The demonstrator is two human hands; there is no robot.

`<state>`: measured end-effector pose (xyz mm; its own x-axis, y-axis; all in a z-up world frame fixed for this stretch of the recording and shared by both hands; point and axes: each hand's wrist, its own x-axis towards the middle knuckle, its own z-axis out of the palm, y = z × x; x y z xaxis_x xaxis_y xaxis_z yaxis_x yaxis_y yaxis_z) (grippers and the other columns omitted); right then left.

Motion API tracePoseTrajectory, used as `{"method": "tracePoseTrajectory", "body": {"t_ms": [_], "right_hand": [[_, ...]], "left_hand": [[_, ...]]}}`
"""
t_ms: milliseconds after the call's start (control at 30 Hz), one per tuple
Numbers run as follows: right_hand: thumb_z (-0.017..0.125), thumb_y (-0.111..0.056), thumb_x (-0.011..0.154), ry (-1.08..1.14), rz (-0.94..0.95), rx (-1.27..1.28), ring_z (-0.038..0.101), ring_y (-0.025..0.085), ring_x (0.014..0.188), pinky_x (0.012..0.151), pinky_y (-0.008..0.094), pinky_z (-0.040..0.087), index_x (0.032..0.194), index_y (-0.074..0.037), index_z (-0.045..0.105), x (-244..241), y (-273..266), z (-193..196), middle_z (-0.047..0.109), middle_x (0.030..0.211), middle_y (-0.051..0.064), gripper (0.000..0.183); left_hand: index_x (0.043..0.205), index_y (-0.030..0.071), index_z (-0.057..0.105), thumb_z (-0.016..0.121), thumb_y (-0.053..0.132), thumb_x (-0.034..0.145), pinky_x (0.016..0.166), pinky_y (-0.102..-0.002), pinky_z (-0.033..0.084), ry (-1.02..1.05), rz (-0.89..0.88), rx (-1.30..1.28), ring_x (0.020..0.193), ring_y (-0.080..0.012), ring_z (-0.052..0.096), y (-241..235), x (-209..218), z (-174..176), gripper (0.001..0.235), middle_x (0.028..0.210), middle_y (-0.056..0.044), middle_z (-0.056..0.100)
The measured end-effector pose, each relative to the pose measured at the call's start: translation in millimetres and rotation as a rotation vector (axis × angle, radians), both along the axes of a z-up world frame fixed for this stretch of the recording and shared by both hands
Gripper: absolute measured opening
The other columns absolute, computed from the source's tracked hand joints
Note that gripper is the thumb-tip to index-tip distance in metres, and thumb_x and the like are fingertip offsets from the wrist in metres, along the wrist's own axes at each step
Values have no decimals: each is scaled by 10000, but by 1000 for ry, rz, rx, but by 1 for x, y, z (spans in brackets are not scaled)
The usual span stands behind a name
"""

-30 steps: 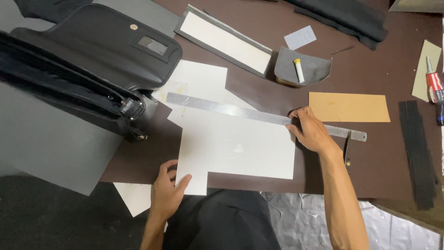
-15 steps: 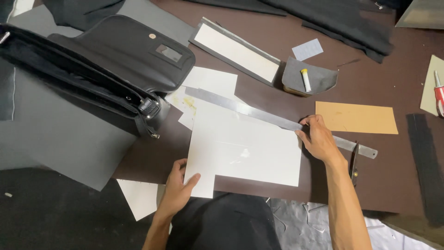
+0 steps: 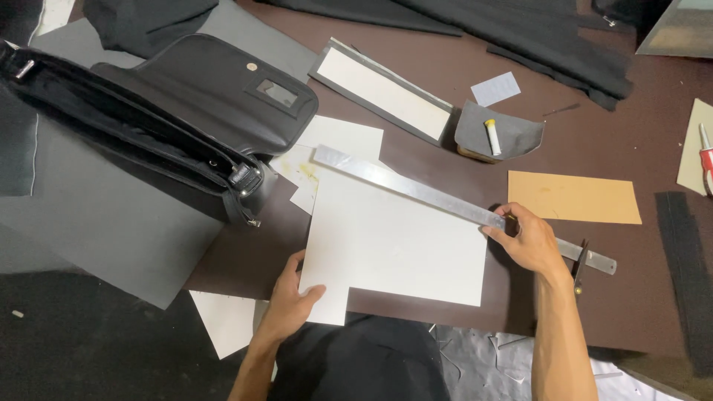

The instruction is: Cutting a paper pattern with scissors and marking measurements with a ruler and pencil on a workshop table.

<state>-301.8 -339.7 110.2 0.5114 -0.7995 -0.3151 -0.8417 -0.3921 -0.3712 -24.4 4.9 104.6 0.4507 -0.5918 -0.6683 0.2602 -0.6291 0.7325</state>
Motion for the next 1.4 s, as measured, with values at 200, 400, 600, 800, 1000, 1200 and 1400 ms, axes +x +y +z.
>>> {"method": "tracePoseTrajectory", "body": {"t_ms": [200, 400, 600, 800, 1000, 1200, 1400], "right_hand": [[834, -334, 899, -131, -140, -256, 695, 310, 946, 855, 437, 533, 1206, -169, 707, -14, -20, -53, 695, 1106, 92, 371], [861, -188, 853, -229, -204, -358, 654, 340, 1130, 951, 450, 521, 1272, -118, 723, -4, -23, -75, 585, 1262, 91, 447], [948, -150, 627, -763, 338, 57, 621, 440, 1234, 1066, 552, 465, 1131, -11, 668, 84, 104, 39, 664, 1252, 233, 592], [582, -75, 823, -508, 604, -241, 720, 272, 611, 559, 409, 588, 1440, -208, 574, 123, 173, 3, 627, 1359, 94, 631], [624, -301, 988, -952, 381, -190, 784, 265, 998, 839, 353, 630, 1125, -97, 787, 128, 162, 37, 797, 1125, 105, 295], [760, -103, 1057, -933, -642, -456, 620, 216, 1108, 976, 456, 509, 1326, 6, 644, 32, 113, 29, 661, 1276, 201, 312], [602, -279, 917, -1428, -918, -574, 842, 294, 1275, 1096, 424, 842, 1206, -123, 730, 18, 124, 168, 772, 1305, 76, 353]], "left_hand": [[1518, 39, 401, 696, 325, 919, 1065, -505, 487, -65, -115, -158, 1304, -380, 619, -21, 14, -2, 726, 1346, -262, 643], [1590, 6, 349, 505, 448, 1012, 1238, -536, 187, 237, 201, -460, 1515, -423, 288, -47, 11, 28, 744, 1610, -253, 387], [1424, -85, 581, 383, 90, 953, 1026, -465, 511, 424, 416, -715, 1109, -312, 668, -46, 24, -69, 541, 1248, -215, 698], [1401, 37, 616, 615, 50, 984, 1006, -446, 535, -233, 80, -639, 1276, -314, 614, -76, 17, -1, 417, 1385, -191, 661], [1375, 1, 601, 650, 269, 932, 949, -497, 516, -1215, -351, -307, 1230, -362, 582, -98, 40, -59, 520, 1469, -189, 561], [1403, 130, 612, 688, 362, 877, 727, -431, 470, -1396, -346, -149, 964, -329, 555, -129, 45, -71, 580, 1298, -133, 532], [1416, 138, 567, 679, 381, 865, 736, -446, 468, -1448, -340, -120, 994, -337, 553, -129, 42, -74, 612, 1341, -176, 550]]}}
